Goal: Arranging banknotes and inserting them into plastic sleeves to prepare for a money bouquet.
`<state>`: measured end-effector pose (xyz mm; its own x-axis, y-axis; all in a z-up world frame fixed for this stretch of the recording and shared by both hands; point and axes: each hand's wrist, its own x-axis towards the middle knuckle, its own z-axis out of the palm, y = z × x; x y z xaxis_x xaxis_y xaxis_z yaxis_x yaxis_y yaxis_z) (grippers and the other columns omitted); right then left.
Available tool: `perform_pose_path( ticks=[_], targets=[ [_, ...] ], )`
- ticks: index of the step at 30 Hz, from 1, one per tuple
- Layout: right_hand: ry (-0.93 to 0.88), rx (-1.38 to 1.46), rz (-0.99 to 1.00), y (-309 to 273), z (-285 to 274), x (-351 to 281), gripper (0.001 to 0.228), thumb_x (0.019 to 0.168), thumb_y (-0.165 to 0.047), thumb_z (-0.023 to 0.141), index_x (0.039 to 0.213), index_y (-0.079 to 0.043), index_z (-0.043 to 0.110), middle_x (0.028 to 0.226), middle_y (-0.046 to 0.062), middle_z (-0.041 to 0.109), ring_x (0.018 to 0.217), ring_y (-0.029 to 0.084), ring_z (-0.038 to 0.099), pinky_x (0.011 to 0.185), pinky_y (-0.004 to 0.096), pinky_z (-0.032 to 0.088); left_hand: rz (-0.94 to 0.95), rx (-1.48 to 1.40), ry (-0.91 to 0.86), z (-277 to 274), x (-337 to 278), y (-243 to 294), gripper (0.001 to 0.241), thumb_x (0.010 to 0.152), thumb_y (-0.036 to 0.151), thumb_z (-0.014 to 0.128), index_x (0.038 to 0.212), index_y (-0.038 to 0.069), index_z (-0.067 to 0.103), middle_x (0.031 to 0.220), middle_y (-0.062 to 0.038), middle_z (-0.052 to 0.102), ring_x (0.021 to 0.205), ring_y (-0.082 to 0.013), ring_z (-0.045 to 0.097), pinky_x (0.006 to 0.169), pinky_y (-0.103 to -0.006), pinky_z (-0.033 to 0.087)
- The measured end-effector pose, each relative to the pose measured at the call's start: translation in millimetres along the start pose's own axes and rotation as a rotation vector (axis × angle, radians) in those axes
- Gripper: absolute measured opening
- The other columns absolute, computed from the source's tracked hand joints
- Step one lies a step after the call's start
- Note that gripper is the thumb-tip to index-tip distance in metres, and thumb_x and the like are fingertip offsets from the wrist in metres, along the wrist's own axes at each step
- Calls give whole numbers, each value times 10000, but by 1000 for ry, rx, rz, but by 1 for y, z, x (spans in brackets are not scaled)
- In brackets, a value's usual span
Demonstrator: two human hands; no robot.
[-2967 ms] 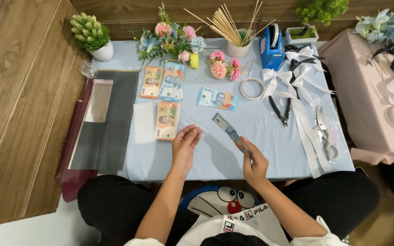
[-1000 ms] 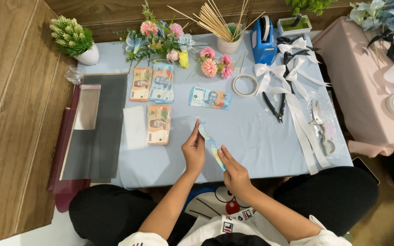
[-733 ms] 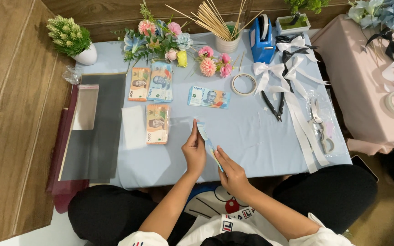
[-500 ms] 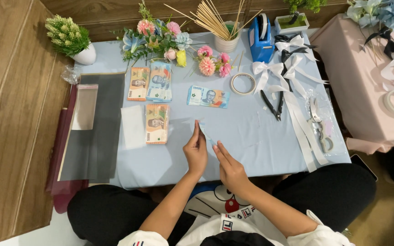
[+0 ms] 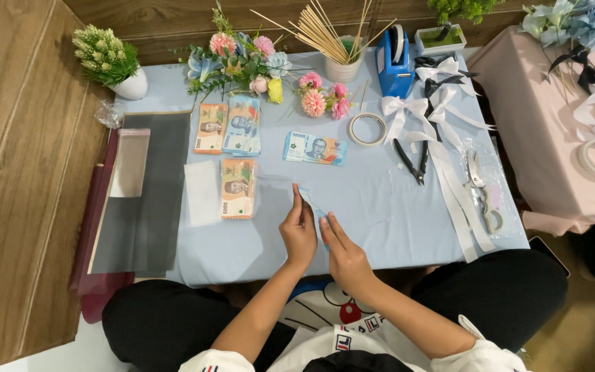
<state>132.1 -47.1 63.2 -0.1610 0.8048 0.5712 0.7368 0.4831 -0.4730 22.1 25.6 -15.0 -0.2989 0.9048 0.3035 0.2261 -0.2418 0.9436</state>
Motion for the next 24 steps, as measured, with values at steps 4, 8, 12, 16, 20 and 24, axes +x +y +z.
perform_pose_path(
  ticks=[4, 8, 12, 16, 20, 24],
  targets=[
    [11, 7, 4, -6, -2, 5, 488, 963, 104, 470, 1437, 26, 552, 1404, 301, 582, 1052, 340, 719, 812, 333, 631, 24, 25, -5, 0, -1, -10, 574, 962, -71, 549, 1504, 108, 494, 1280, -237, 650, 1124, -285, 681, 801, -367, 619],
    [-30, 46, 12, -18, -8, 11, 519, 941, 86, 515, 1455, 20, 531, 1429, 295, 561, 1106, 350, 696, 858, 352, 618, 34, 33, -14, -2, 0, -8, 607, 958, -95, 524, 1530, 92, 449, 1325, -246, 620, 1150, -318, 660, 831, -374, 608],
    [-100, 147, 36, -23, -16, 19, 546, 912, 65, 570, 1455, 19, 526, 1445, 284, 553, 1188, 359, 661, 932, 378, 589, 23, 6, -40, -5, 0, 8, 602, 965, -103, 508, 1532, 86, 436, 1354, -257, 593, 1203, -361, 603, 864, -392, 610],
    [-141, 176, 55, -20, -17, 24, 628, 888, 93, 580, 1502, 26, 460, 1490, 309, 489, 1245, 385, 612, 986, 419, 560, 29, -9, -69, -8, 2, 37, 618, 965, -101, 517, 1540, 100, 413, 1381, -249, 573, 1222, -350, 594, 891, -377, 605],
    [-159, 188, 73, -16, -18, 23, 616, 914, 145, 479, 1517, 26, 439, 1500, 315, 472, 1264, 410, 587, 1004, 445, 542, 86, 32, -47, -7, 2, 33, 615, 960, -118, 524, 1532, 86, 427, 1411, -240, 542, 1245, -341, 575, 892, -361, 601],
    [-159, 191, 66, -18, -21, 25, 612, 927, 154, 427, 1519, 4, 450, 1487, 305, 494, 1241, 403, 608, 990, 433, 554, 168, 33, -59, -10, 6, 49, 641, 938, -146, 534, 1533, 59, 409, 1466, -231, 501, 1303, -351, 523, 936, -350, 579]
  ],
)
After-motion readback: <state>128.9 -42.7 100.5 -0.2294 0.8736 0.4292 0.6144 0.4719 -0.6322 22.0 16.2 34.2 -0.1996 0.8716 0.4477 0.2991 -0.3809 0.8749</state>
